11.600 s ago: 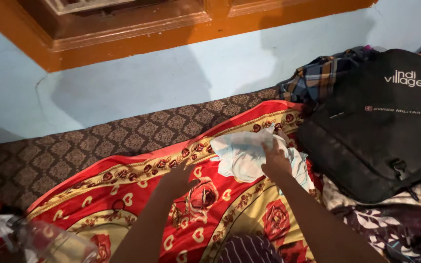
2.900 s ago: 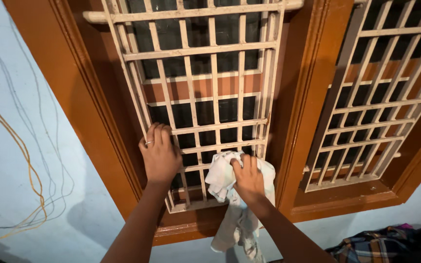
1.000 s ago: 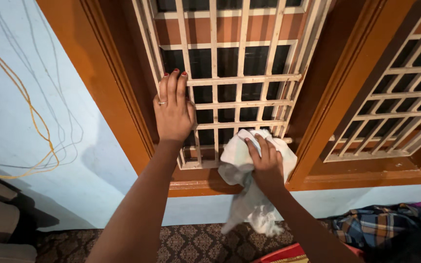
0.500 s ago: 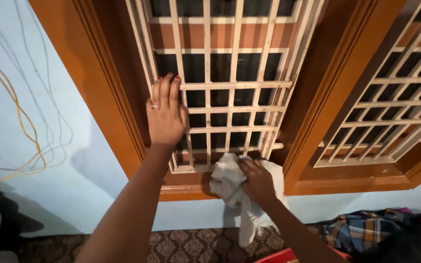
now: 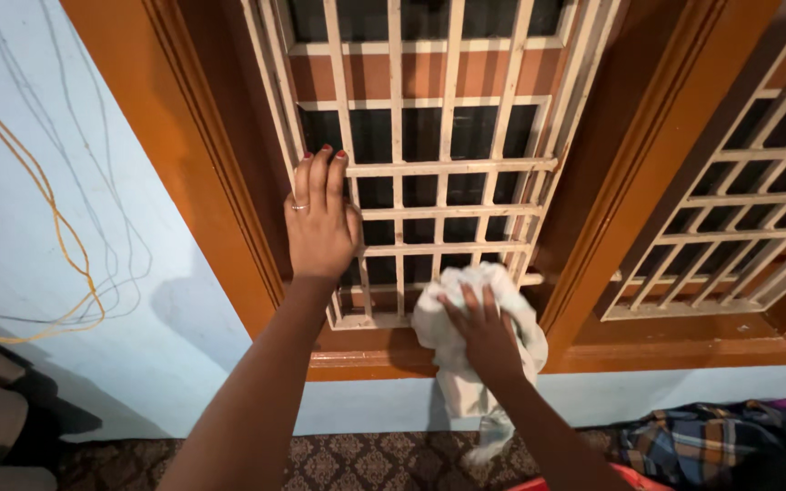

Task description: The person wipes a metal window grille with a cloth, moving the cloth across the different bars of the grille while holding onto the grille with their other hand.

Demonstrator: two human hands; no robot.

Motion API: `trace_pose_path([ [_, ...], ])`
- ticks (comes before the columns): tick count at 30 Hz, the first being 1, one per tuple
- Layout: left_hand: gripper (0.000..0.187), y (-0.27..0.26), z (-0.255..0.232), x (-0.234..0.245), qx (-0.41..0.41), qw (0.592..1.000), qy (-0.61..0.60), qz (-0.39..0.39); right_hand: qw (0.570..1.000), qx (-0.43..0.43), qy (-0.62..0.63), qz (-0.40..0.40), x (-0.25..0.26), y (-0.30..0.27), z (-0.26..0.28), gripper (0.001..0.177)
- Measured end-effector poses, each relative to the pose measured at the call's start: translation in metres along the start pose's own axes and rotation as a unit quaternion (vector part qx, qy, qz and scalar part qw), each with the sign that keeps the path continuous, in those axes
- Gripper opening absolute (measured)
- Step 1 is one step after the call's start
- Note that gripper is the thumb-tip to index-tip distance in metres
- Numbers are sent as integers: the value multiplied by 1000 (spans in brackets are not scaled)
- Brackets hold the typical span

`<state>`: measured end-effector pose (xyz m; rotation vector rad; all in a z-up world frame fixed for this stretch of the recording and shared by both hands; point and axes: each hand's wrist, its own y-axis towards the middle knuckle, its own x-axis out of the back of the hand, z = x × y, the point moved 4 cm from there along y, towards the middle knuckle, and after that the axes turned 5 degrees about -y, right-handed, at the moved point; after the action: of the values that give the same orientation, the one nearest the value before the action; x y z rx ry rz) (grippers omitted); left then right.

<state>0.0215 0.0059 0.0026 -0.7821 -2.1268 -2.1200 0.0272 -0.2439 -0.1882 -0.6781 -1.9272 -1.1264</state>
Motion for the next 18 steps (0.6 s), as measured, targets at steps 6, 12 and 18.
trace_pose_path([
  [6,67,2,0,1,-3,1000,7,-5,993,-6,84,87,-11,-17,4,76],
  [12,65,2,-4,4,16,1000,1,8,966,-43,212,140,-31,-14,-12,67],
  [18,65,8,-4,10,13,1000,8,16,939,-58,317,-119,40,-10,-18,64],
])
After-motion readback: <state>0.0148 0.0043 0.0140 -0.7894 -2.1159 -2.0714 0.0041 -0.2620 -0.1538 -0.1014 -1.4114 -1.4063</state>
